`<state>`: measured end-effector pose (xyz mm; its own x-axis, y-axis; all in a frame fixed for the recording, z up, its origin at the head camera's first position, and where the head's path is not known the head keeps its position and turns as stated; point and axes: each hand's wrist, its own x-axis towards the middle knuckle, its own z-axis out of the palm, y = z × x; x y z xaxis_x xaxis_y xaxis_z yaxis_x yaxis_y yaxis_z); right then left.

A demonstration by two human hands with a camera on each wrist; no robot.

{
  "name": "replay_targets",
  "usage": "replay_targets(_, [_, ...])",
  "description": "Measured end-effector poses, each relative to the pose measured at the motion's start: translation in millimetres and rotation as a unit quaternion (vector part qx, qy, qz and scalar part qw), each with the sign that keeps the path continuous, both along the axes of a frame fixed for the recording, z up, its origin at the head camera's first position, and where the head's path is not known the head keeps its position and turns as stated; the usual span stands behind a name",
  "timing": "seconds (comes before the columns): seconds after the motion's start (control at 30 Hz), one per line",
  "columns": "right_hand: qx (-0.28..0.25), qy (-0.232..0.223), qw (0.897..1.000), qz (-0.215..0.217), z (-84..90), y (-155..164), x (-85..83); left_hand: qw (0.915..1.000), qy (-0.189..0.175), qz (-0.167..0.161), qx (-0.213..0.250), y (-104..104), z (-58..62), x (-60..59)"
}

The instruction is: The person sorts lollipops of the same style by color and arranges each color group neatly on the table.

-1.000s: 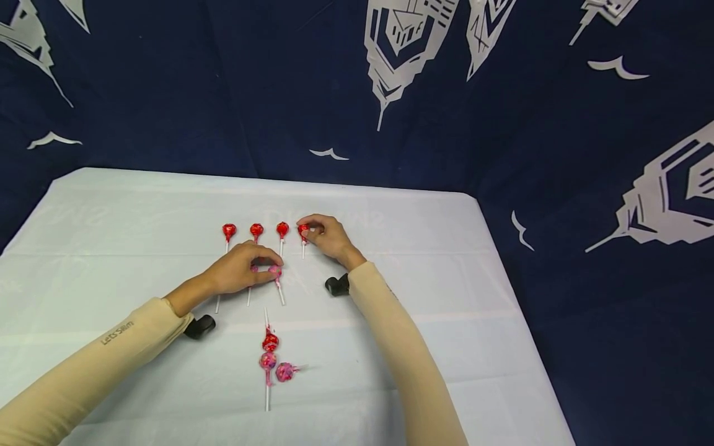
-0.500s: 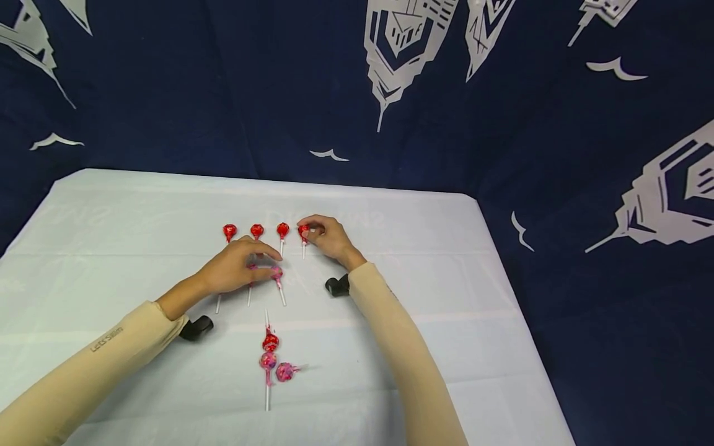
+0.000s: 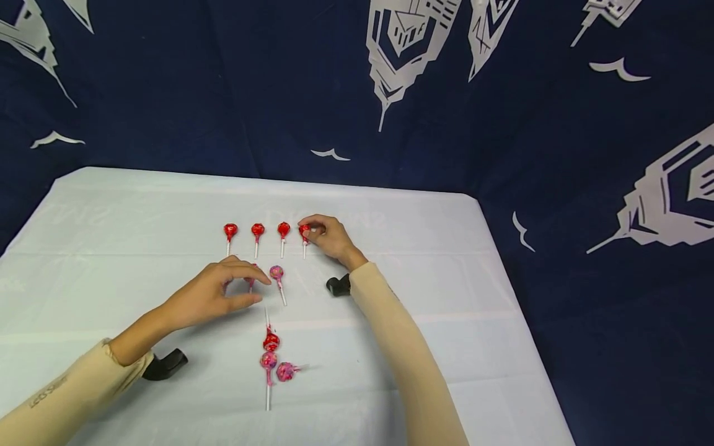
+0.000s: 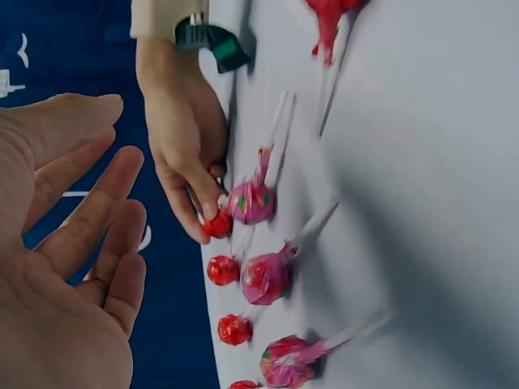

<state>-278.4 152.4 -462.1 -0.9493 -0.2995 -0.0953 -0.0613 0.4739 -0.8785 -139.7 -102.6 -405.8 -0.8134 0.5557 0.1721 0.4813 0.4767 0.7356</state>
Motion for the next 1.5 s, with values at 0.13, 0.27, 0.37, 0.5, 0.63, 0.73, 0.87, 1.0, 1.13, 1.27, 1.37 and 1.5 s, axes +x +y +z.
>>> replay_targets(0.13, [0.002,-0.002,1.000,0.001,-0.6,0,0.1,0.9998,-0.014,-0.011,-0.004,-4,-2.6,16.3])
replay_targets(0.27, [0.001,0.000,1.000,0.003,-0.3,0,-0.2,0.9989,-0.034,-0.030,-0.004,-7,-10.7,27.3])
replay_targets(0.37, [0.001,-0.001,1.000,0.001,-0.4,0,-0.4,0.9976,-0.044,-0.052,0.005,-8,-20.2,32.7])
replay_targets(0.5, [-0.001,-0.004,1.000,0.002,-1.5,0,-0.4,0.9944,-0.049,-0.090,0.025,-7,-34.0,38.5])
replay_targets(0.63, [-0.006,-0.007,1.000,0.003,-2.2,0,-0.6,0.9894,-0.051,-0.129,0.043,-3,-44.4,41.3])
replay_targets(0.73, [-0.005,-0.007,1.000,0.002,-1.9,0,-0.7,0.9874,-0.054,-0.141,0.046,-1,-49.1,42.3])
replay_targets(0.87, [-0.004,-0.007,1.000,0.001,-0.7,-1,0.1,0.9882,-0.050,-0.138,0.041,0,-51.7,42.8])
replay_targets(1.0, [-0.004,-0.005,1.000,0.001,-0.3,-1,0.5,0.9901,-0.042,-0.130,0.032,1,-52.1,42.6])
replay_targets(1.13, [-0.004,-0.002,1.000,0.003,-0.5,-1,0.2,0.9911,-0.044,-0.123,0.024,2,-51.4,41.9])
replay_targets(1.27, [0.005,0.000,1.000,0.004,-0.7,-1,-0.5,0.9909,-0.054,-0.122,0.018,3,-50.6,41.5])
replay_targets(1.37, [0.010,-0.001,1.000,0.000,-0.4,0,-0.7,0.9907,-0.058,-0.122,0.015,3,-50.5,41.0])
replay_targets(1.5, [0.007,-0.003,1.000,-0.004,-0.1,1,-0.3,0.9907,-0.056,-0.123,0.015,3,-50.5,39.8])
